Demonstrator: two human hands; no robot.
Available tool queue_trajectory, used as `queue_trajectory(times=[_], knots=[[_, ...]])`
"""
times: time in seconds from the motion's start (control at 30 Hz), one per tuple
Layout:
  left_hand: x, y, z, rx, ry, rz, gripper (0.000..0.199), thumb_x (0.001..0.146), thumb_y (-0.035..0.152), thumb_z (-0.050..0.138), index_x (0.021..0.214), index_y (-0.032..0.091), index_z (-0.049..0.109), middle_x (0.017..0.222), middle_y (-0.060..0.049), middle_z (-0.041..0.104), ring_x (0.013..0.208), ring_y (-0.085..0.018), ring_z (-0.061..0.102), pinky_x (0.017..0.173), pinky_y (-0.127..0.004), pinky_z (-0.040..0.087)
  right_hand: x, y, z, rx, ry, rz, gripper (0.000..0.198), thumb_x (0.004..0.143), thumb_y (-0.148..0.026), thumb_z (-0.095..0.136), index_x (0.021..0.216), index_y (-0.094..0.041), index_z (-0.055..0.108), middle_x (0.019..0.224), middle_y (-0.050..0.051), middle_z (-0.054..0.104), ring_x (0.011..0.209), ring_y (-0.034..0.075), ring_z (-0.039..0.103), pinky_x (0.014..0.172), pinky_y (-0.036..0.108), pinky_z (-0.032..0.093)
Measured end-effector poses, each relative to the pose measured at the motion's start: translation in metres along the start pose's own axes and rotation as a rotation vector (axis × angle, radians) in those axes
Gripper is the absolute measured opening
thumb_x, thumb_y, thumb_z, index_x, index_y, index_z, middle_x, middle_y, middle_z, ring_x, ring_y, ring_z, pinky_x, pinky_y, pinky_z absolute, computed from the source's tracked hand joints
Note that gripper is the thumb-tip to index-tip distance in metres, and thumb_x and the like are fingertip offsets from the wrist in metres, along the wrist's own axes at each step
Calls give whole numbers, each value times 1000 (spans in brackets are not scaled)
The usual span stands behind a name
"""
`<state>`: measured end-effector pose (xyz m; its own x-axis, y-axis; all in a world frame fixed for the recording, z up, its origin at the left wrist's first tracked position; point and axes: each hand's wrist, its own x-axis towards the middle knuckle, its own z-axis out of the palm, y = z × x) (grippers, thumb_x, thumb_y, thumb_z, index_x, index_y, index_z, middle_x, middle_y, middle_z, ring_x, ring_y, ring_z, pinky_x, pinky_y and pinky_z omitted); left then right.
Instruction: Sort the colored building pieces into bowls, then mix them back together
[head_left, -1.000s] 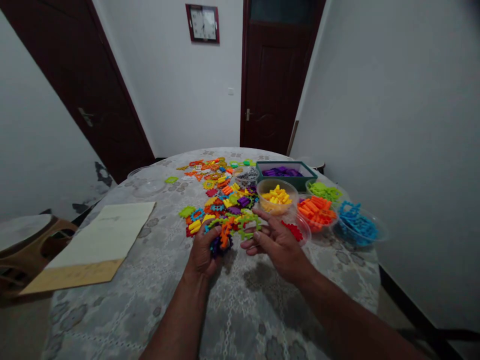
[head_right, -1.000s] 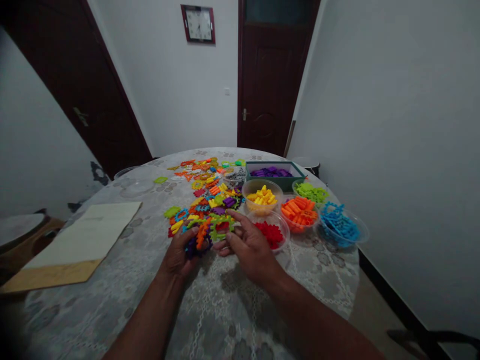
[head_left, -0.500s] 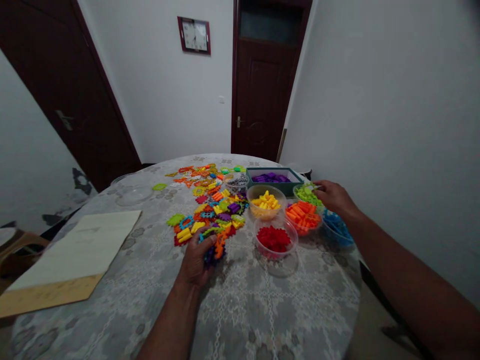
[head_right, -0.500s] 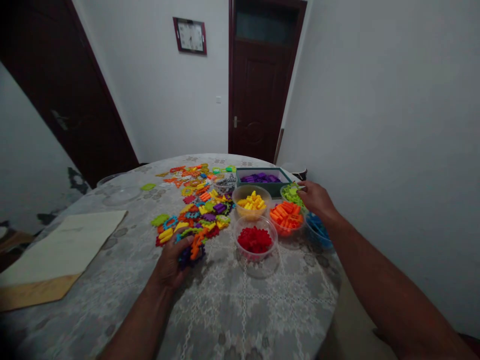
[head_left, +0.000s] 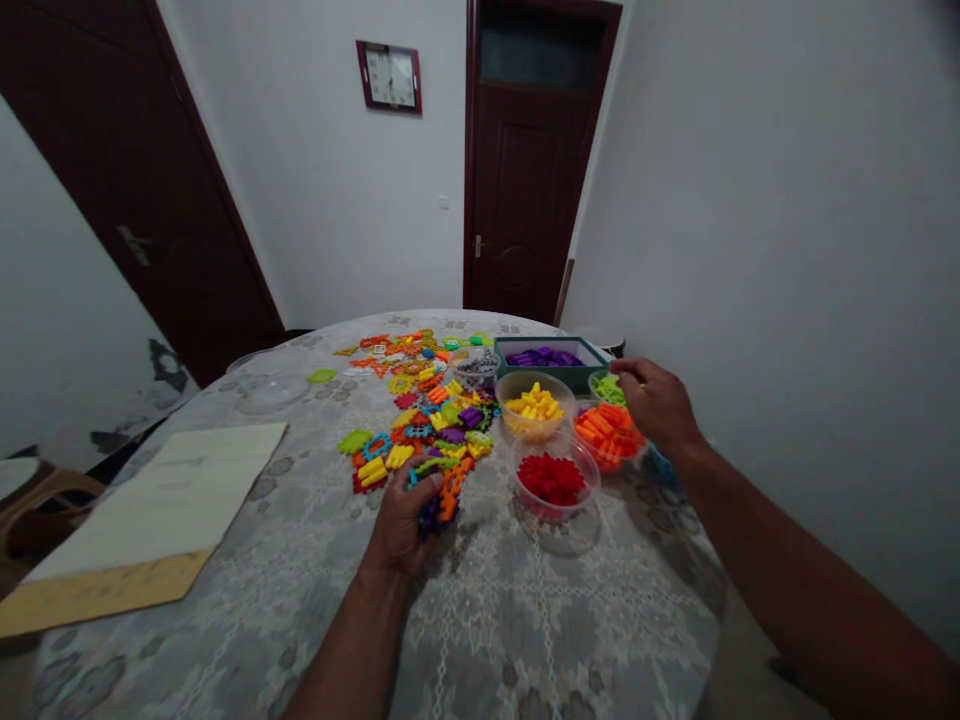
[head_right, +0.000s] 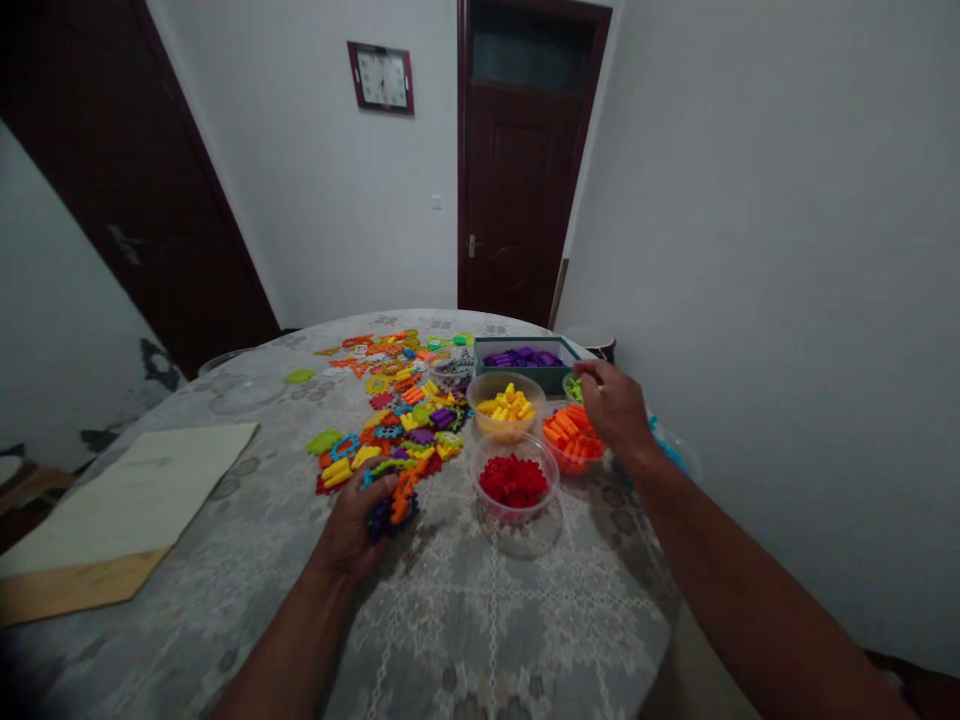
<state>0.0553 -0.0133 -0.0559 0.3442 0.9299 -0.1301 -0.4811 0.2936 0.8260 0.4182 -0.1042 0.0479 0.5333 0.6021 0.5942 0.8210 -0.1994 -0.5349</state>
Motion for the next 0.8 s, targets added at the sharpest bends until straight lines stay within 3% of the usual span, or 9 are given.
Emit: queue_trajectory(times=[0.2,0.33,0.43,0.57,0.7,0.8], knots=[[-4,-1,4,5,-13,8,54,64,29,91,110,22,62,79,4,68,54,-12,62,51,-23,54,-102,-99,16,268,-370,-255,30,100,-33,56,123,-23,74,114,8,80,94,21,74,88,36,57],[-3,-4,1,17,-29,40,49,66,30,90,108,22,65,83,2,70,58,-13,64,53,-24,53,-144,-133,36,359,-577,-305,42,101,-30,58,142,-24,63,116,8,78,84,19,73,84,37,59],[-2,-8,-2,40,-66,72,44,70,30,89,106,21,65,87,0,71,64,-14,66,55,-24,52,-156,-144,55,398,-635,-300,45,100,-29,60,145,-25,59,123,9,76,85,19,73,86,38,59],[-2,-11,-1,59,-88,59,43,71,31,88,106,21,65,85,0,69,61,-14,63,51,-23,49,-157,-148,69,457,-619,-292,24,102,-25,58,124,-23,69,113,7,77,89,19,72,87,36,56],[-3,-9,2,26,-112,37,43,71,32,88,106,22,64,79,2,67,55,-12,58,48,-22,45,-153,-146,63,474,-593,-197,14,101,-24,59,107,-23,71,103,4,76,89,18,71,82,32,54],[-3,-6,3,-8,-117,21,44,72,31,87,107,22,63,74,2,67,55,-11,56,48,-20,43,-149,-140,48,437,-557,-178,20,101,-23,57,117,-23,70,103,4,76,89,18,70,82,32,53]])
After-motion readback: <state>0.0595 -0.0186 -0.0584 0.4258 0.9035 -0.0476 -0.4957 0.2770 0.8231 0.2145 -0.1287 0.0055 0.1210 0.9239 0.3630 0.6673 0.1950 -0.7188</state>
